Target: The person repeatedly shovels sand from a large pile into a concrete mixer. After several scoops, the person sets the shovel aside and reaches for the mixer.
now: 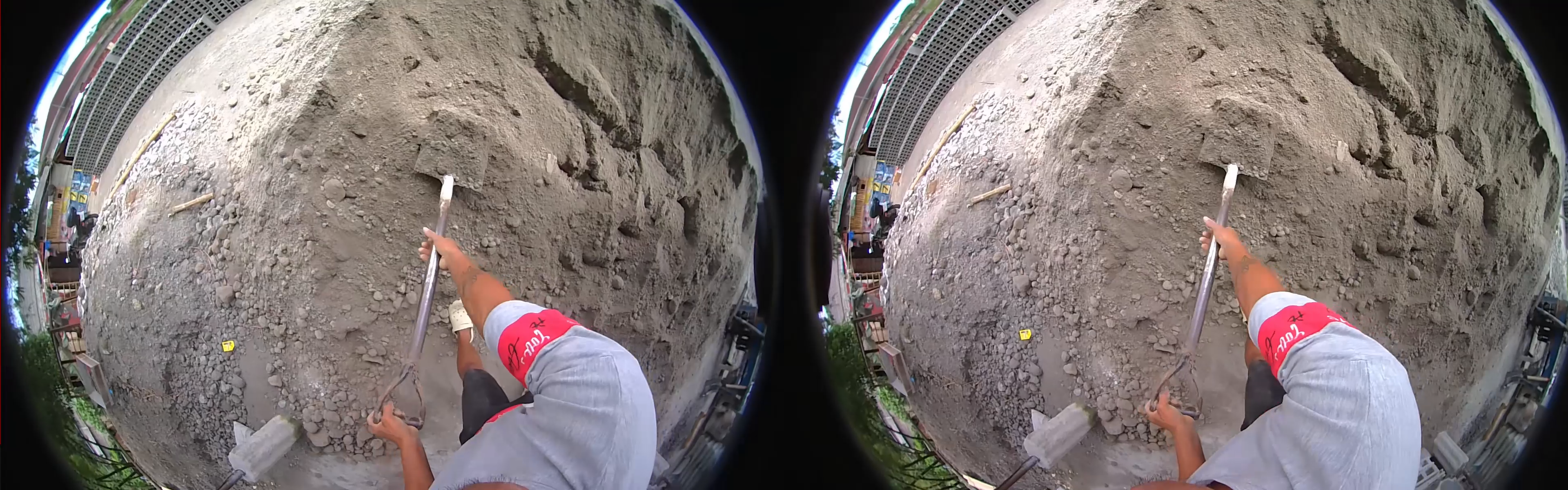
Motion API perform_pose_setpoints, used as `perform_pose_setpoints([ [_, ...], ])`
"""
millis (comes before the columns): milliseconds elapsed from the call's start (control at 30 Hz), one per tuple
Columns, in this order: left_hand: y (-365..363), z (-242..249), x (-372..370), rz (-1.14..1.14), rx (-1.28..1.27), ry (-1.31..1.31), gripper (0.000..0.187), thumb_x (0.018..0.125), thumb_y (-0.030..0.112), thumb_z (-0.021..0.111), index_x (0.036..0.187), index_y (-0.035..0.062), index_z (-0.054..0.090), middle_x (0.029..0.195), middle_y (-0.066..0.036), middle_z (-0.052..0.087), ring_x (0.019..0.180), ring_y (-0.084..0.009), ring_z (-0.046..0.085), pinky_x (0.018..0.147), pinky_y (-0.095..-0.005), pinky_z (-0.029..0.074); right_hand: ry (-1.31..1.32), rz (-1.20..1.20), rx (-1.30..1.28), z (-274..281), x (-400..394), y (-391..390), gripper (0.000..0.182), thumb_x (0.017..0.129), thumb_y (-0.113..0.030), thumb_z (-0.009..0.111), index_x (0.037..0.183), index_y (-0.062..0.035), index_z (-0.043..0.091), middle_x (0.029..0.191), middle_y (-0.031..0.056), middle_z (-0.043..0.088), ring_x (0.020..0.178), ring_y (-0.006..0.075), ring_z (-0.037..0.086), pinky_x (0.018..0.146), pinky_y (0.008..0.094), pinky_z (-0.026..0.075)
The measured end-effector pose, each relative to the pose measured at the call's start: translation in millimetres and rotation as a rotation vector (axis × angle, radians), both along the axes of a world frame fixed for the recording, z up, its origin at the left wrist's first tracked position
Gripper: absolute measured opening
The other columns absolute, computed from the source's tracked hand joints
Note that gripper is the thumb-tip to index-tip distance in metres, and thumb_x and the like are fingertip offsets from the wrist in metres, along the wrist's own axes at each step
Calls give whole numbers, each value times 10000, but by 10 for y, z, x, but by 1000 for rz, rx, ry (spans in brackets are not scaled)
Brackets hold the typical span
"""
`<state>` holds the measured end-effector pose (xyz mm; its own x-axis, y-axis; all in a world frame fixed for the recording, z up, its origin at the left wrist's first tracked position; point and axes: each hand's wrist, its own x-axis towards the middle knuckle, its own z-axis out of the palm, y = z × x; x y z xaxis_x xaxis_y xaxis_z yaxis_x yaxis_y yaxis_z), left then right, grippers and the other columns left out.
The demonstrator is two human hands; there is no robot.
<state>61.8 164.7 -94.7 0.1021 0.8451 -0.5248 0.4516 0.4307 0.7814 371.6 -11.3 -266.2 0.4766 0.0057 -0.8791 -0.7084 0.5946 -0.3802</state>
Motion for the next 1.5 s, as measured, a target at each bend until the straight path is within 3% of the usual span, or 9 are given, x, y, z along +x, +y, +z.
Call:
perform_pose_setpoints([
  [200,250,-635,-463,-98,103,134,411,636,-10,562,1011,-44,399,715,-119,478,442,-185,440,396,-307,333,66,0,-30,-242,-291,150,125,739,-68,594,778,-31,481,586,25,467,472,131,470,402,274,434],
  [533,1292,195,-930,-680,503,262,195,613,-52,505,797,-52,441,564,-75,448,425,-162,428,379,-292,343,197,-432,244,50,-1902,244,118,696,-55,585,651,-66,476,543,31,472,440,147,472,404,309,423],
  [733,664,281,-696,-1126,564,270,205,606,-57,501,801,-50,438,556,-75,442,415,-164,427,377,-291,346,184,-849,250,153,-3135,-585,136,712,-30,587,684,-81,464,529,12,443,441,140,464,403,313,418],
  [800,244,205,-707,-1275,561,223,208,604,-58,499,802,-50,437,553,-75,440,412,-164,427,376,-291,347,182,-1022,418,-544,-3638,-932,130,710,-29,581,664,-74,468,533,19,450,442,145,465,404,319,417],
  [967,-1247,25,-1184,-1763,429,44,216,599,-62,496,806,-49,434,546,-76,436,404,-165,426,374,-290,350,33,-1413,205,238,-5513,-2664,127,719,-39,580,641,-61,482,529,35,464,436,149,465,402,302,419],
  [1233,-5005,445,-3199,-2188,-665,-355,275,627,-67,480,873,17,391,537,-61,434,390,-147,431,367,-286,375,-279,-1986,-612,2829,-9797,-5301,220,781,-162,600,632,-53,482,533,60,482,468,185,488,462,327,397],
  [1333,-6061,2234,-4707,-2350,-1249,-344,348,686,-65,508,976,74,376,618,-68,459,463,-146,453,410,-291,417,-73,-2085,-1180,4089,-11333,-5681,242,805,-207,564,662,-38,467,516,68,477,447,192,498,430,331,405],
  [1400,-6152,3402,-5472,-2523,-1627,-341,431,718,-48,534,1077,101,346,734,-65,470,551,-134,472,488,-300,430,-603,-2216,-1195,4725,-12184,-5684,248,824,-222,509,653,-55,446,509,65,457,448,197,488,450,333,412],
  [1500,-5872,4328,-6005,-2566,-2189,-249,556,750,-22,594,1198,72,278,721,-74,497,558,-143,493,511,-308,444,-739,-2205,-1078,4917,-12762,-5476,229,816,-214,490,655,-55,458,547,66,473,489,193,485,486,327,415],
])
